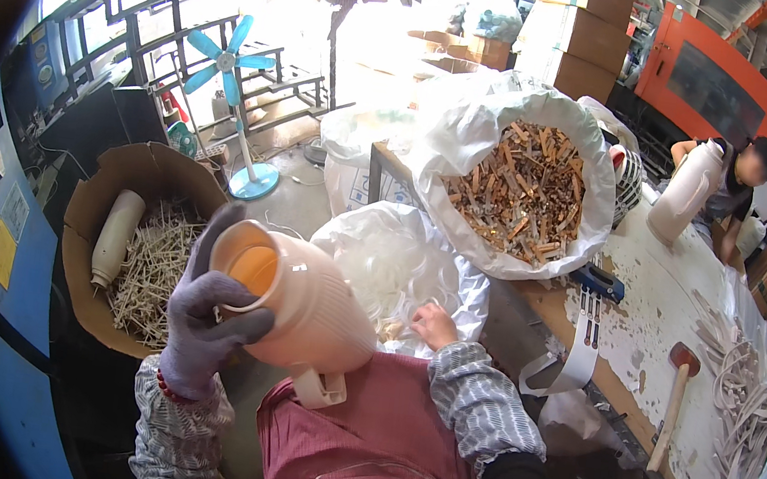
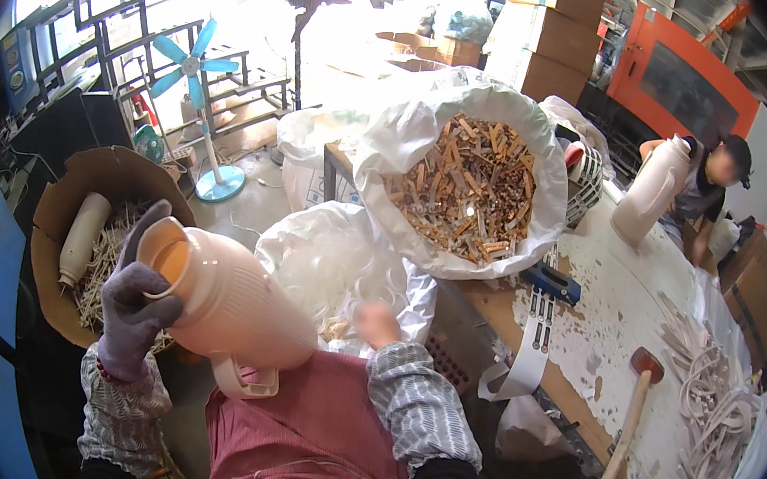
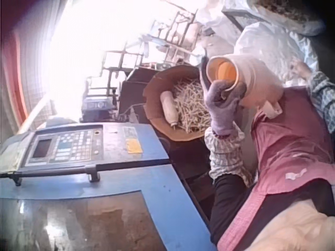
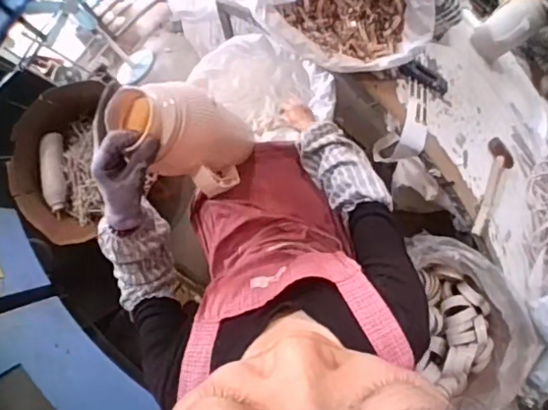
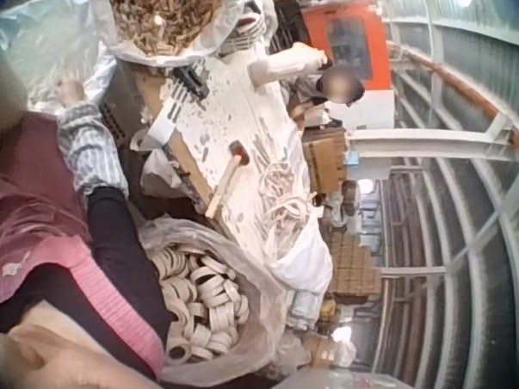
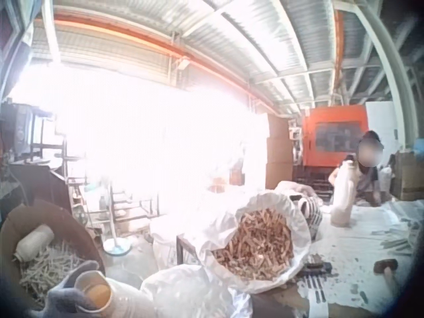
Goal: The person sits on the floor and assembles cylindrical containers by attaching handles and applying adhesive tape to the body. The person repeatedly picks up containers, attaches handles, and wraps tape around the containers.
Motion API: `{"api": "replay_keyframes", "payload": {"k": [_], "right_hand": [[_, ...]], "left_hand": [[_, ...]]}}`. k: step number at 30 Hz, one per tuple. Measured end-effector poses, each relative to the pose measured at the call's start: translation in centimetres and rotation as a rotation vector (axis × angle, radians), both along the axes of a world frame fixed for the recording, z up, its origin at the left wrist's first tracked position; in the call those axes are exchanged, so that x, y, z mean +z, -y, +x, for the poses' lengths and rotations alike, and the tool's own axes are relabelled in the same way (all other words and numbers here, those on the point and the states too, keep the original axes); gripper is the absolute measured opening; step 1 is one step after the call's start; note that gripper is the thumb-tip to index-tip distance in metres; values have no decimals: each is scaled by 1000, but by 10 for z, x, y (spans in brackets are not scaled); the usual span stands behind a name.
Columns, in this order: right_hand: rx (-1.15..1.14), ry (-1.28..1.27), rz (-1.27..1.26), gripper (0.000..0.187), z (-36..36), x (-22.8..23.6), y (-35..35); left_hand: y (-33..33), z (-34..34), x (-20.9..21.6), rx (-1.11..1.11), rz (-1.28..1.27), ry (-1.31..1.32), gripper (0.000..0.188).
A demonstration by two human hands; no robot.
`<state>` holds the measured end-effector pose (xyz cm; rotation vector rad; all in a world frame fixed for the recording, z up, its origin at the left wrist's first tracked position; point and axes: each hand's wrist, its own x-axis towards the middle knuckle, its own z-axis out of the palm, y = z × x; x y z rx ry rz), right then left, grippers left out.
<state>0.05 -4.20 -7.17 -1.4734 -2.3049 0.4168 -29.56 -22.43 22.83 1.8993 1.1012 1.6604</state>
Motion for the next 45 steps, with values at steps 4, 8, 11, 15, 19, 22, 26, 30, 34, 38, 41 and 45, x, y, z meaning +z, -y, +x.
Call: {"api": "replay_keyframes", "payload": {"k": [4,8,11,15,19,22,26,30,34,38,41,45], "right_hand": [[-2,-264,-188,19,10,15,-10],[-17,-195,-249,28,13,2,-7],[-50,-62,-289,36,9,-14,-7],[-46,-393,-27,31,5,-5,-19],[-222,-614,-162,23,10,69,-16],[114,-1358,-358,17,21,156,21],[305,-1041,52,26,46,266,98],[523,-1212,-197,21,51,316,145],[259,-959,-287,27,46,323,159],[266,-848,-165,27,41,327,168],[153,-628,-13,24,34,330,178],[201,-345,333,21,23,327,179]], "left_hand": [[9,-6,-5,135,-171,70,21],[3,10,4,62,101,-73,24],[-3,34,12,-18,196,-275,33],[-10,60,22,-25,202,-414,58],[-13,73,25,-13,248,-461,68],[-14,81,23,-2,261,-484,71],[-21,101,18,-63,258,-528,82],[-30,125,13,-112,272,-537,91],[-34,137,10,-142,265,-526,95],[-34,138,7,-149,283,-523,94],[-34,137,6,-157,297,-527,95],[-30,134,7,-172,235,-508,98]]}}
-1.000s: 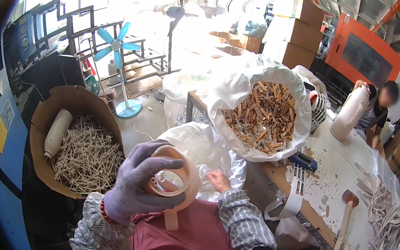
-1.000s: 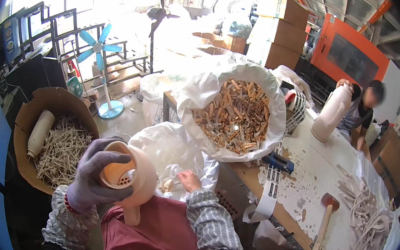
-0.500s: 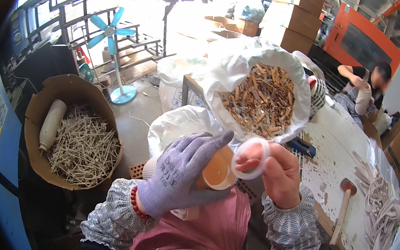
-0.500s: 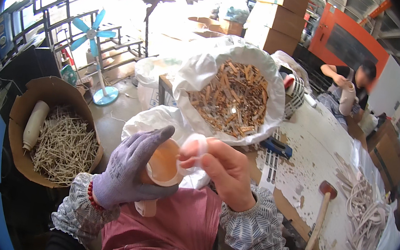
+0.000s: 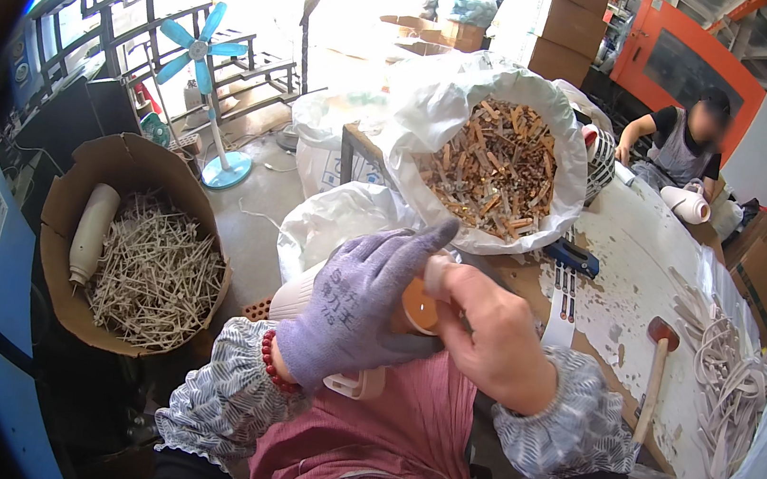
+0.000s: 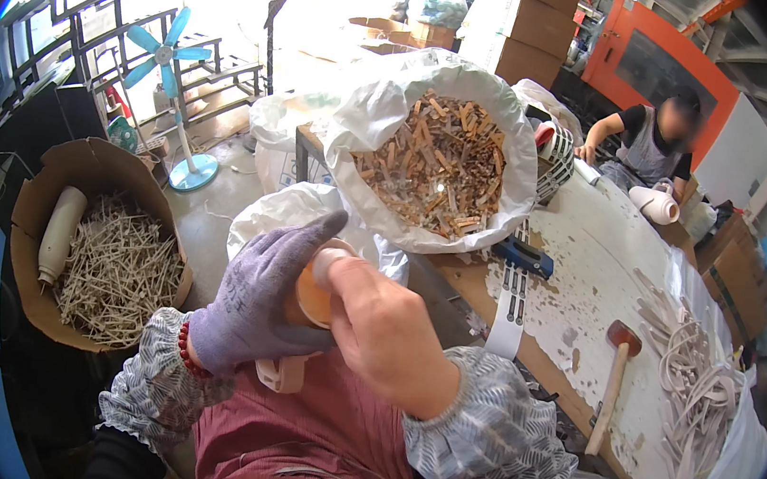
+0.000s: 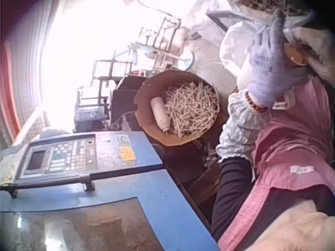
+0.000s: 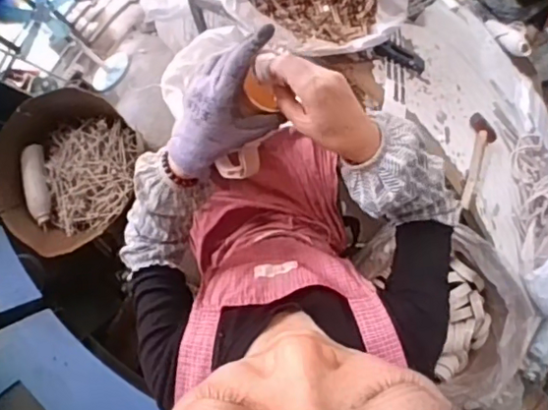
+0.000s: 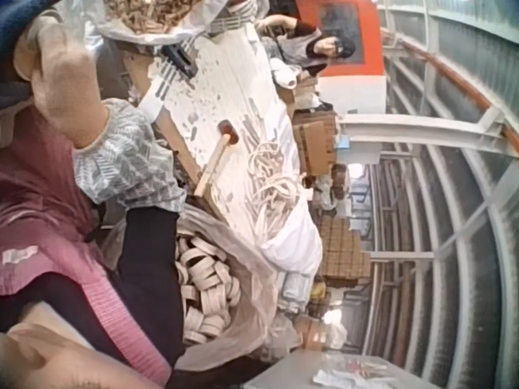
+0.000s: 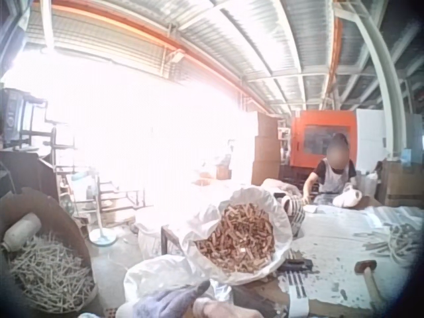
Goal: The person sits on the floor and assembles cylindrical containers by attaching handles and applying adhesive tape to the body. The person repeatedly picks up containers, attaches handles, and wraps tape around the containers.
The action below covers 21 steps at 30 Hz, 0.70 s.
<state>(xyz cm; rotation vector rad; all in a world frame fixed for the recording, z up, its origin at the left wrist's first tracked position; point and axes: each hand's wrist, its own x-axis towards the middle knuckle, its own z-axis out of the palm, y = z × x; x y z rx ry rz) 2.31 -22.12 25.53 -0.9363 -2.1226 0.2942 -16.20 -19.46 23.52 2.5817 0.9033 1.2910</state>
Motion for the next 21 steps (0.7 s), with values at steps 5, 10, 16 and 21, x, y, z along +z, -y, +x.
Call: {"api": "replay_keyframes", "payload": {"k": [5,10,16,21], "right_hand": [[223,155,-23,23,4,-6,-4],[140,233,120,19,5,-14,8],[36,312,245,11,17,-31,22],[221,376,-89,14,46,-35,33]], "left_hand": [[9,-5,1,-95,-8,17,101],[13,0,-2,-129,42,13,96],[20,14,-3,-170,60,-137,83],[20,21,6,-367,19,-391,68]]}}
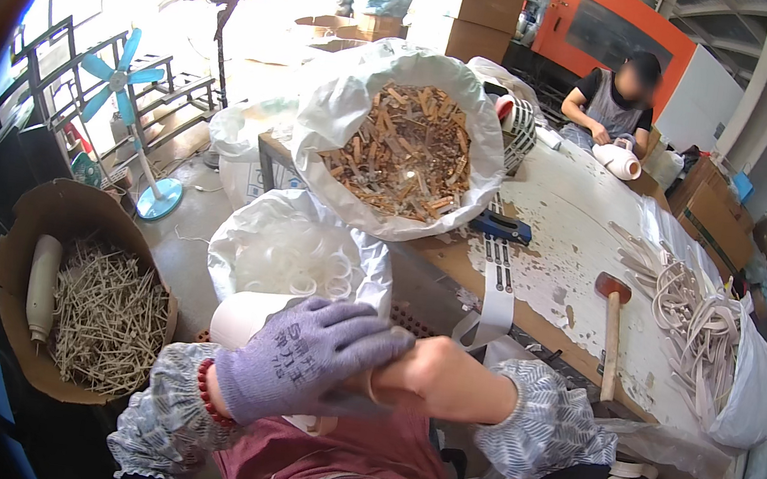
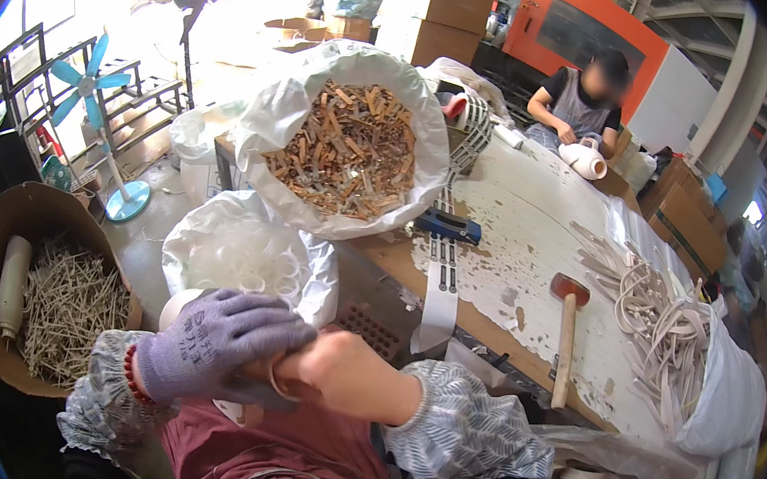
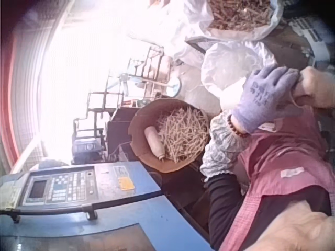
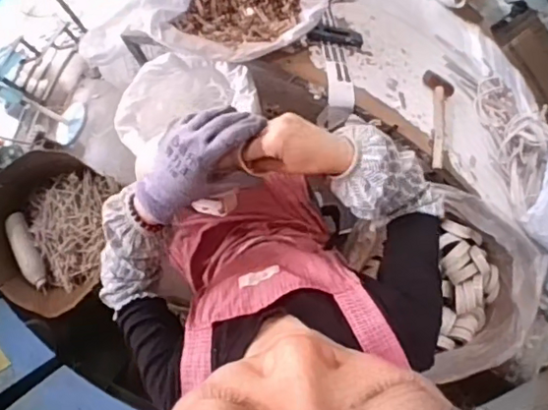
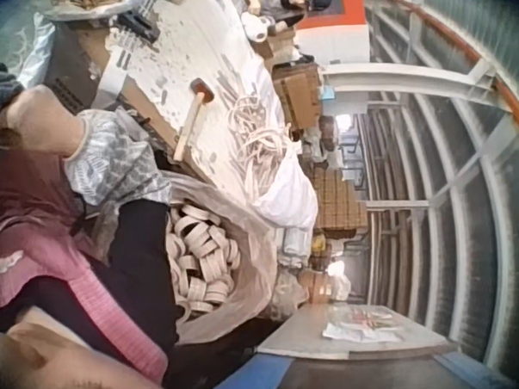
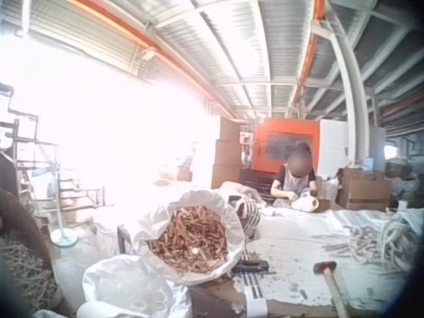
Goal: The person sits on the floor and assembles cylindrical containers by attaching handles and applying adhesive tape to the body. The person repeatedly picks up containers, attaches handles, and wraps tape around the containers.
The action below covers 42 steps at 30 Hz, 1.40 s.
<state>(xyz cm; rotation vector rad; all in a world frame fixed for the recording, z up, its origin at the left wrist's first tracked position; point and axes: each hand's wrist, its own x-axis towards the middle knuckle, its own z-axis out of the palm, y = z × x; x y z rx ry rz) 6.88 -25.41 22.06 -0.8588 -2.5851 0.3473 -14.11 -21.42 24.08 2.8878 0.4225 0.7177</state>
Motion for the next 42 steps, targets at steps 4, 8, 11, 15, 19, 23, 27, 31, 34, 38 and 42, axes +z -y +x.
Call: {"api": "replay_keyframes", "payload": {"k": [4,8,11,15,19,23,27,31,34,38,42], "right_hand": [[136,-261,-303,17,39,-7,6],[-544,-501,-38,29,136,-44,-57],[-813,-164,268,23,197,-112,-118],[-835,-204,230,21,244,-175,-150],[-933,-204,331,16,243,-190,-148],[-931,-147,357,13,228,-174,-132],[-894,-48,455,9,189,-149,-100],[-716,-407,63,10,82,-139,-61],[-490,-758,-419,8,-14,-149,-50],[-366,-938,-815,8,-89,-166,-45],[-451,-842,-656,15,-105,-172,-47]], "left_hand": [[-3,8,14,-147,3,-288,65],[-8,-8,45,-47,289,103,33],[-6,-34,59,125,270,159,33],[-33,-59,42,516,120,232,24],[-90,-61,-20,902,-174,-49,37],[-122,-85,-86,1000,-407,-145,43],[-110,-128,-118,610,-941,411,64],[-83,-137,-141,514,-941,489,79],[-74,-128,-159,480,-845,575,69],[-70,-124,-171,560,-627,537,51],[-68,-126,-169,565,-598,481,47]]}}
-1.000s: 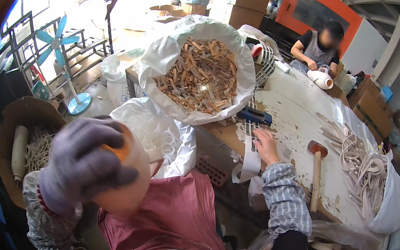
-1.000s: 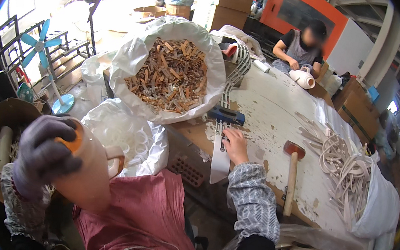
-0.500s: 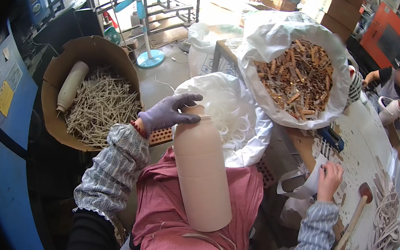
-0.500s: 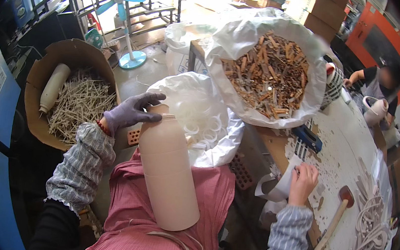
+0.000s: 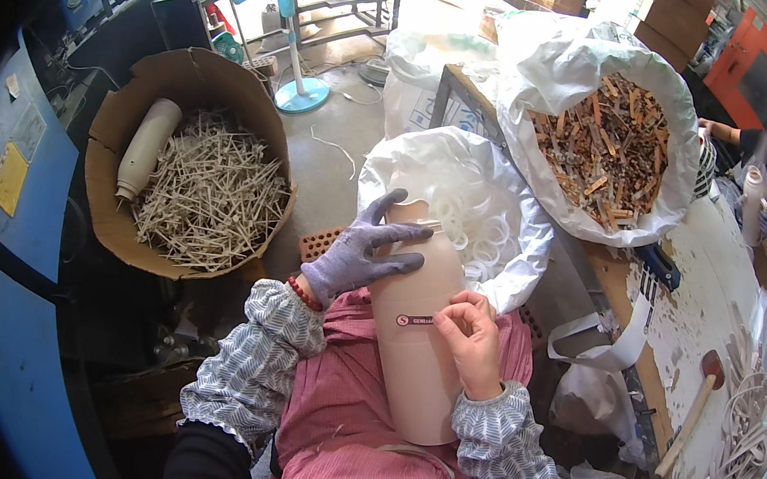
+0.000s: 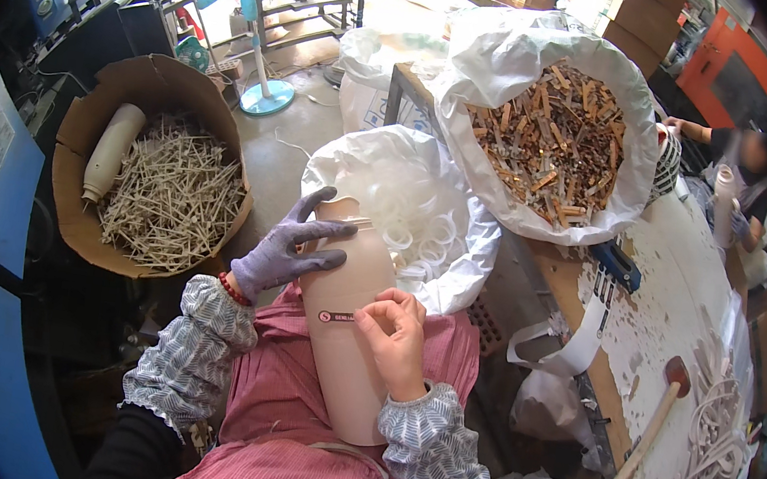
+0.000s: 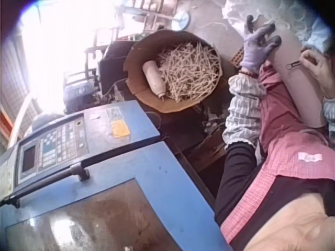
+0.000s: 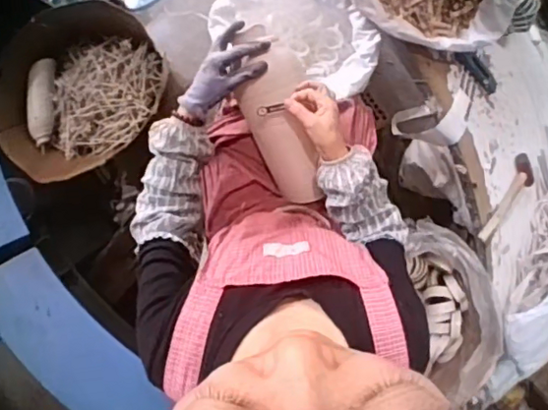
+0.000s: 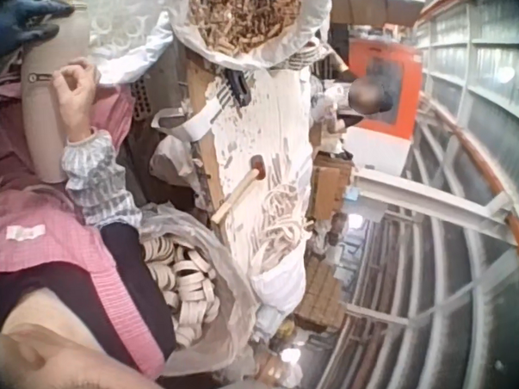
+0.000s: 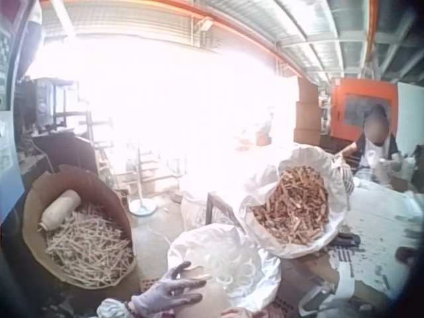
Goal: The person sits on the floor and assembles cylindrical containers by attaching handles and applying adhesive tape to the body. The person repeatedly picks up containers, attaches handles, and wraps tape around the containers.
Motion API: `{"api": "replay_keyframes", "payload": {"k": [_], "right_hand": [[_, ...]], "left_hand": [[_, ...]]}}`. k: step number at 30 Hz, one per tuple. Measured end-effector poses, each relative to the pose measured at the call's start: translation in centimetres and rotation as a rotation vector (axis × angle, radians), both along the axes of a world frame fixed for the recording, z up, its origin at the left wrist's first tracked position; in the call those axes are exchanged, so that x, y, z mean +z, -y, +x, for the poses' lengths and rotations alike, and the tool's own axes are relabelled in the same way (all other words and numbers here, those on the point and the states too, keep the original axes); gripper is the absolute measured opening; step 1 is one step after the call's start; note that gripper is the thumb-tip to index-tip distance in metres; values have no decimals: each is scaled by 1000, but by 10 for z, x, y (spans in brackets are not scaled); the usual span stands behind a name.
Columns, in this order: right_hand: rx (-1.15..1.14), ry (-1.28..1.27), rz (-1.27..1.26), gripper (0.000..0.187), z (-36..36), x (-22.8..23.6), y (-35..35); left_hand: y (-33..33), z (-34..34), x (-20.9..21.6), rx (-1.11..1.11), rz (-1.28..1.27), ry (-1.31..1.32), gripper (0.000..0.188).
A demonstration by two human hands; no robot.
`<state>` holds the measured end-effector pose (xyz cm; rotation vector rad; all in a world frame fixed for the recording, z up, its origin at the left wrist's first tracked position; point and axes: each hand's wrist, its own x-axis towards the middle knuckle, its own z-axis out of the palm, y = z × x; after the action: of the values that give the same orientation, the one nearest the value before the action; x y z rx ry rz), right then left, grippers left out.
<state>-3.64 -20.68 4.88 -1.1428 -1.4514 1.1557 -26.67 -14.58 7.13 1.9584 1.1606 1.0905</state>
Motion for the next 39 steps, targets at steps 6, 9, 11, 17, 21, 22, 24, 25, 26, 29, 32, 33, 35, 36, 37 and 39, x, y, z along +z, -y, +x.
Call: {"api": "replay_keyframes", "payload": {"k": [6,9,11,17,21,22,24,25,26,29,32,33,35,36,37,39], "right_hand": [[16,160,34,16,1,2,-8],[4,217,66,15,-1,3,-10],[-5,225,77,14,-3,3,-9],[-134,378,341,25,-14,5,-2],[-146,414,423,27,-17,0,-3],[-126,357,439,26,-18,-1,-3],[-61,217,406,23,-23,-2,-5],[-16,134,359,22,-27,-2,-5],[28,53,316,20,-29,0,-7],[177,134,317,12,-19,15,-21],[96,89,175,21,25,40,-61],[0,226,252,21,57,50,-80],[-318,529,726,15,118,64,-133],[-410,625,629,14,145,66,-158],[-479,884,542,13,167,66,-183],[-543,1286,399,15,198,58,-218]], "left_hand": [[4,1,12,-31,-10,-111,51],[8,-3,16,-62,20,-197,69],[10,-5,17,-89,62,-244,85],[11,-2,22,-87,92,-412,105],[9,-1,51,-96,27,-624,103],[7,1,61,-46,0,-848,102],[1,14,76,137,179,-1009,59],[-7,26,81,118,329,-889,49],[-17,38,84,140,452,-821,38],[-38,65,78,-98,95,-819,40],[-34,50,63,-78,-215,-1154,56],[-28,35,60,-94,-260,-1169,61],[-1,4,46,-96,-444,-1117,68],[18,-7,37,-109,-478,-985,70],[32,-17,28,-64,-583,-894,71],[60,-23,7,8,-705,-496,69]]}}
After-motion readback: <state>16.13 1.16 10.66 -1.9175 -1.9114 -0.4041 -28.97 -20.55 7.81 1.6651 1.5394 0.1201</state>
